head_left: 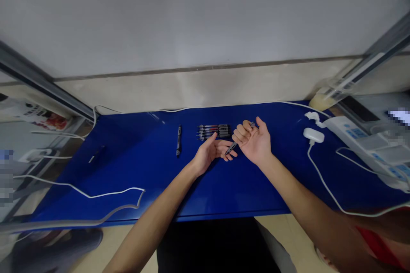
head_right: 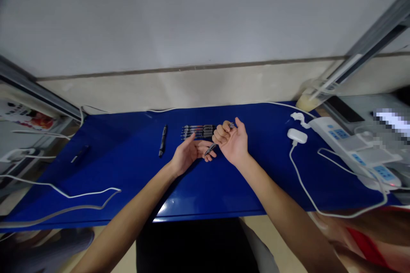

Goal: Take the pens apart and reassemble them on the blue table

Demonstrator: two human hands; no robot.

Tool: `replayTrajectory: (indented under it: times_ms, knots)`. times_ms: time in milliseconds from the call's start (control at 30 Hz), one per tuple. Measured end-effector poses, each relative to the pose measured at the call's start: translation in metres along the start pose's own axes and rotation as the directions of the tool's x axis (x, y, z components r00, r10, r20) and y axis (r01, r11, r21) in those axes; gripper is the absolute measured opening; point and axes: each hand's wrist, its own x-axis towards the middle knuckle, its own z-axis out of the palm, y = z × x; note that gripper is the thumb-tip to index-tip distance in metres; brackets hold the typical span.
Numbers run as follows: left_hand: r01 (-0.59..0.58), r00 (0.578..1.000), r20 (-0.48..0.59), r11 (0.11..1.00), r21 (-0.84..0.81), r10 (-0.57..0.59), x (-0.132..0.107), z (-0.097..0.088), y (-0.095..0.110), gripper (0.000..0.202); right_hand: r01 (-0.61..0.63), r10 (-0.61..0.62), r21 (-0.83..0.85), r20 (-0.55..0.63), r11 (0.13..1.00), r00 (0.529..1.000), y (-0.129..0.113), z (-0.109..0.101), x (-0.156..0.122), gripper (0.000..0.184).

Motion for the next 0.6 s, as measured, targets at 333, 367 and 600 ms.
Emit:
replayTrajectory:
  times_ms: [333, 367, 600]
  knots:
    - [-0.315, 0.861, -0.386, 0.943, 0.109, 0.332, -0.001, -0.008, 0.013, 0.028, 0.287, -0.292, -0.497, 0.07, 0.819, 0.954, 0.012, -0.002, 0.0, 0.041]
    - [-0.357, 0.835, -0.422, 0.931, 0.074, 0.354, 0.0, -0.012, 0.017, 0.029, 0.298, -0.303, -0.601, 0.096, 0.741, 0.948, 0.013, -0.004, -0.002, 0.04]
    - [-0.459, 0.791, -0.483, 0.886, -0.063, 0.375, 0.001, -0.025, 0.024, 0.033, 0.499, -0.1, -0.863, 0.492, 0.077, 0.865, 0.032, -0.007, -0.016, 0.038]
